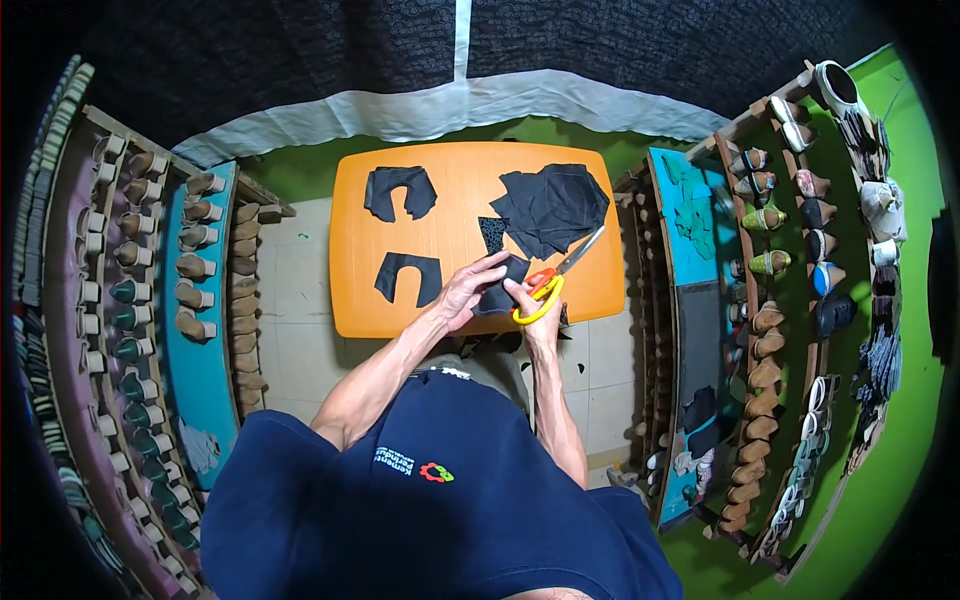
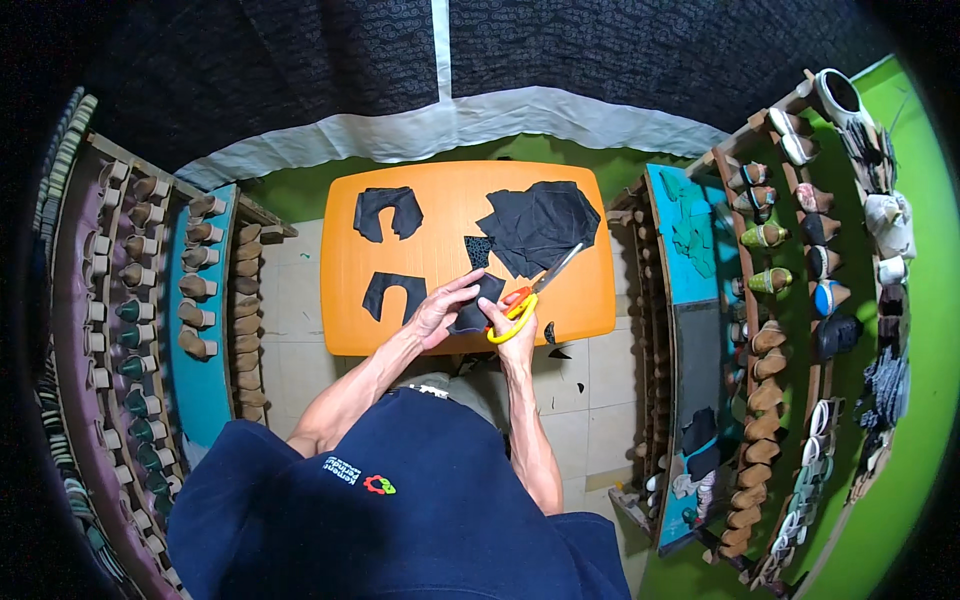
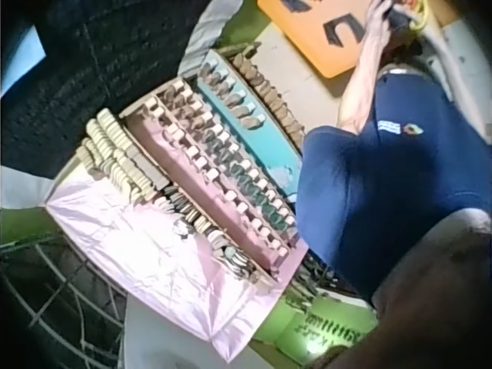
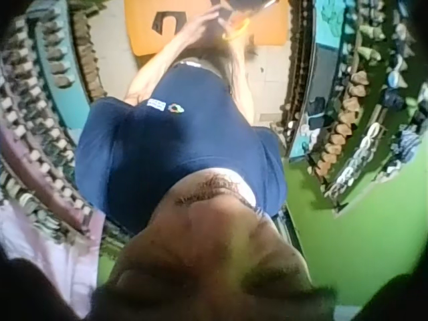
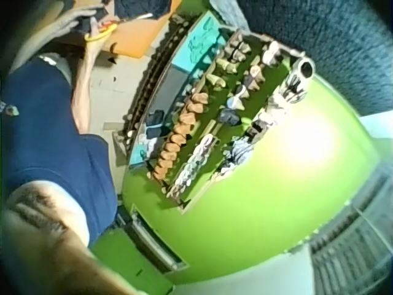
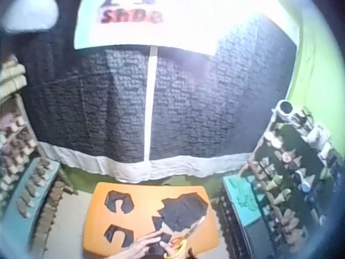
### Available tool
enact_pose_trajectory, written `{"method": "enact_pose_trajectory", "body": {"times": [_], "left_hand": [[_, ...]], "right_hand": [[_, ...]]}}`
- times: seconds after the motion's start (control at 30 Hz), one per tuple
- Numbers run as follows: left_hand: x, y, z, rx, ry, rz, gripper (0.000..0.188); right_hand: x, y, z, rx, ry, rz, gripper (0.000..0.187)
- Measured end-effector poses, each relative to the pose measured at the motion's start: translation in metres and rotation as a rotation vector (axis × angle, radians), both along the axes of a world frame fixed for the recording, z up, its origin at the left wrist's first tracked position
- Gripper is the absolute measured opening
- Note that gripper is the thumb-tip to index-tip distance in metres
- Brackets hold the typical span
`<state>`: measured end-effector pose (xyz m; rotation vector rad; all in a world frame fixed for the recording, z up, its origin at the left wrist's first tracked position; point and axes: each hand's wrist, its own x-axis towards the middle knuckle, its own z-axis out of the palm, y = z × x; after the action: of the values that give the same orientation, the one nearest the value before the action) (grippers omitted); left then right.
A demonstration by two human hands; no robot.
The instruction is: The person cuts black fabric pieces on an orange table using yellow-handled scissors. They repeatedly trim edges and shape the fabric, placing cut pieces aside on the table.
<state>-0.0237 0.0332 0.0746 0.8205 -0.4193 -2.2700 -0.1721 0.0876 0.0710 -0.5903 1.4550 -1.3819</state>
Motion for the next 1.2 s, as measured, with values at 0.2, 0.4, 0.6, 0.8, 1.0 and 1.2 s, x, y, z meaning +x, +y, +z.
{"method": "enact_pose_trajectory", "body": {"times": [0.2, 0.4, 0.6, 0.8, 1.0, 1.2], "left_hand": [[0.005, -0.024, -0.012, -0.196, -0.162, -0.022, 0.047], [-0.001, -0.042, -0.007, -0.254, -0.223, 0.277, 0.050], [0.012, -0.058, -0.017, -0.341, -0.315, 0.202, 0.044], [0.040, -0.076, 0.008, -0.397, -0.407, -0.084, 0.044], [0.044, -0.074, 0.005, -0.525, -0.457, -0.108, 0.050], [0.043, -0.072, 0.003, -0.513, -0.435, -0.167, 0.058]], "right_hand": [[0.012, 0.006, -0.005, 0.064, -0.004, 0.047, 0.037], [0.020, 0.035, -0.023, 0.161, -0.003, 0.222, 0.046], [0.018, 0.043, -0.016, 0.159, 0.250, 0.461, 0.049], [0.005, 0.053, -0.009, 0.134, 0.379, 0.548, 0.054], [0.009, 0.054, -0.001, 0.233, 0.357, 0.550, 0.054], [0.010, 0.054, -0.001, 0.239, 0.352, 0.513, 0.052]]}}
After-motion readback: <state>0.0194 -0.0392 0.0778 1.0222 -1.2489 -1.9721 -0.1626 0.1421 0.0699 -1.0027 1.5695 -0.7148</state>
